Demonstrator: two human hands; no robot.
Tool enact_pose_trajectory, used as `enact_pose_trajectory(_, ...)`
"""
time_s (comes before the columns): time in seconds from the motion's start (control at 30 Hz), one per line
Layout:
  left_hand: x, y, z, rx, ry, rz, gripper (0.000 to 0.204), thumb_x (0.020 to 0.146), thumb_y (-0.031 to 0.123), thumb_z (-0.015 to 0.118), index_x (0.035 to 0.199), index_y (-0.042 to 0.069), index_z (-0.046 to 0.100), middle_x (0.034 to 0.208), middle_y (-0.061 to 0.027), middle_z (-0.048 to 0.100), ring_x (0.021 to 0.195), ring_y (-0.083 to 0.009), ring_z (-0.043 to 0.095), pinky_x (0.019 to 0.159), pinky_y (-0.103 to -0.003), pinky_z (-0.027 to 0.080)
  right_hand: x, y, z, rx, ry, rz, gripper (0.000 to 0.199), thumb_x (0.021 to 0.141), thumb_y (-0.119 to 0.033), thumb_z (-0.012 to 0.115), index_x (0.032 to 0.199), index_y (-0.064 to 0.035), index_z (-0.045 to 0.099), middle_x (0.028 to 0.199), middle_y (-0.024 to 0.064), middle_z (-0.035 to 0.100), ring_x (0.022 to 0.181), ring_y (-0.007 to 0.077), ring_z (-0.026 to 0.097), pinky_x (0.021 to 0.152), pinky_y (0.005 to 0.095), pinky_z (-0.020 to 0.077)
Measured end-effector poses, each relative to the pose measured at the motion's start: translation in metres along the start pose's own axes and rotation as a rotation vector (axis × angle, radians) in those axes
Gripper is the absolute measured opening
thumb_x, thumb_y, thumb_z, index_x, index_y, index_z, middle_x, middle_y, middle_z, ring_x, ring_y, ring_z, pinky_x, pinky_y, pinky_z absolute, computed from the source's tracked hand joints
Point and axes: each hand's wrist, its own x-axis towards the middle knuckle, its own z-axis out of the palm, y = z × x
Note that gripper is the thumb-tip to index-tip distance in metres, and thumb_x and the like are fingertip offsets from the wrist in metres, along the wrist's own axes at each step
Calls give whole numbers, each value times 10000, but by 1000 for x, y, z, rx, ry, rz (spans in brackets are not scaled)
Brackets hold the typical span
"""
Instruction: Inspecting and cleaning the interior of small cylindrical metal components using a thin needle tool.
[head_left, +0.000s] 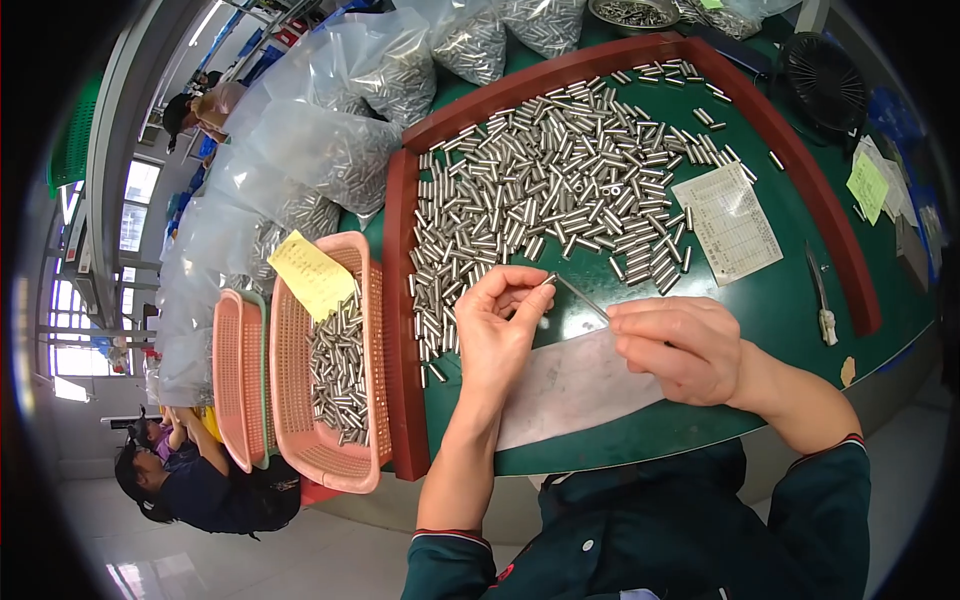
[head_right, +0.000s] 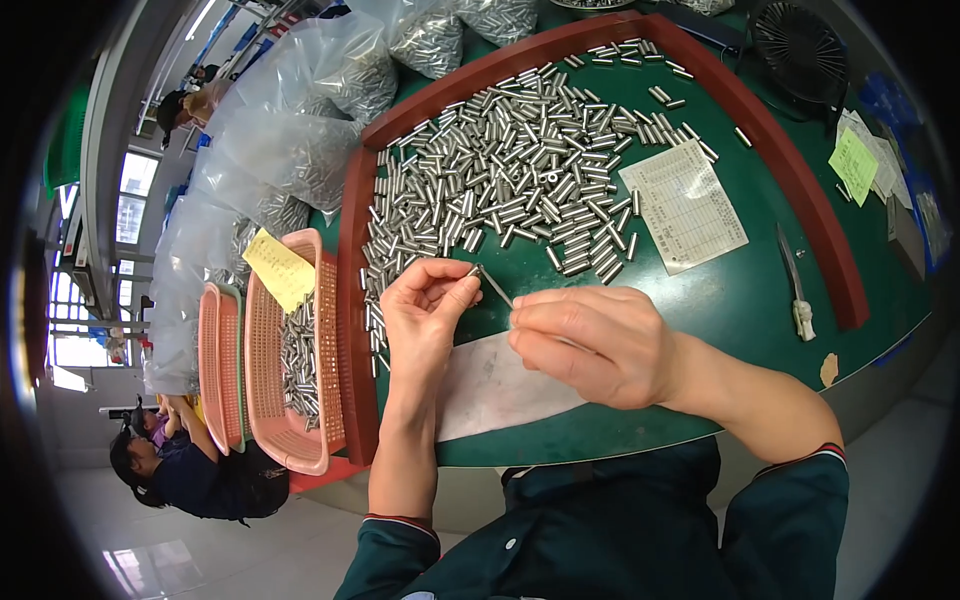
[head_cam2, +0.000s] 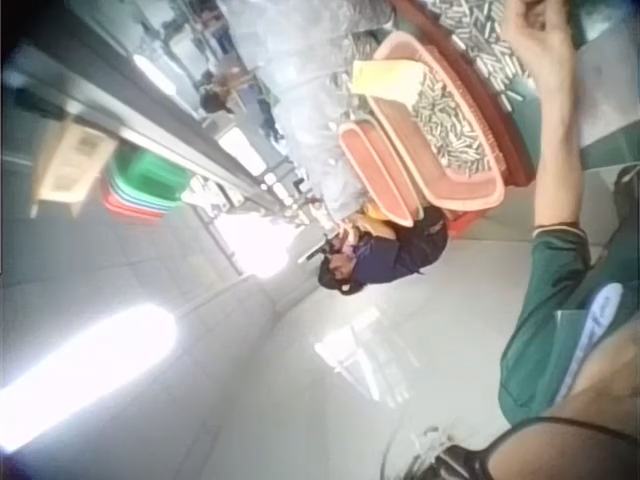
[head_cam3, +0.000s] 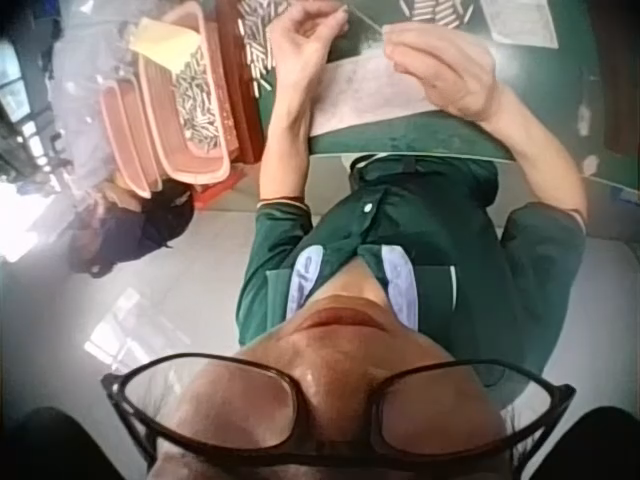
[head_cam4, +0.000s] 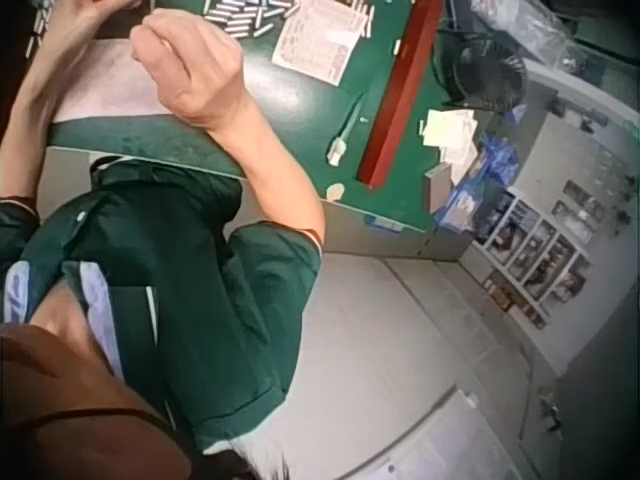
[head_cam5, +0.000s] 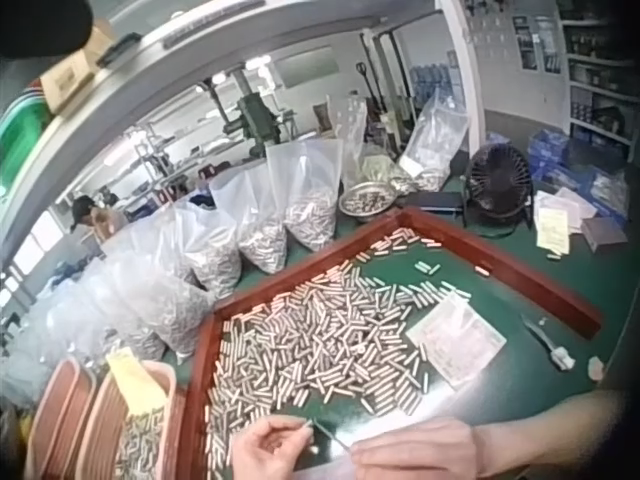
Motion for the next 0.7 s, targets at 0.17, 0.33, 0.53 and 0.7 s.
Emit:
enact_pose_trajectory(0.17, 1, 0, -4, 136, 36, 113, 103, 775, -26, 642, 872, -42, 608, 780, -48, 619, 682, -75, 570, 632, -198, 466, 3, 1, -3, 36, 29, 86, 251, 626, -3, 707, 847, 19, 589, 821, 122, 609, 736, 247, 652, 577, 297, 555)
enact_pose_trajectory(0.33, 2, 7, -6, -42, 68, -8, 100, 806, -19, 610, 905, -30, 598, 815, -69, 622, 694, -103, 586, 662, -214, 480, 9, -8, -14, 43, 54, 70, 274, 675, -59, 739, 896, 2, 588, 816, 103, 620, 727, 242, 657, 557, 283, 544)
enact_pose_trajectory(0.53, 6, -3, -13, -473, -172, -241, 115, 867, 57, 563, 976, 23, 546, 844, -90, 615, 711, -137, 595, 660, -235, 482, 2, -1, -10, 106, 190, 229, 147, 814, -86, 632, 901, 12, 564, 829, 143, 629, 737, 244, 650, 580, 277, 532)
enact_pose_trajectory(0.7, 6, -4, -12, -479, -221, -251, 98, 881, 74, 549, 967, 28, 542, 833, -100, 613, 693, -143, 596, 647, -240, 492, 2, 0, -9, 136, 206, 212, 157, 799, -69, 643, 903, 13, 559, 819, 146, 629, 719, 244, 645, 569, 278, 528)
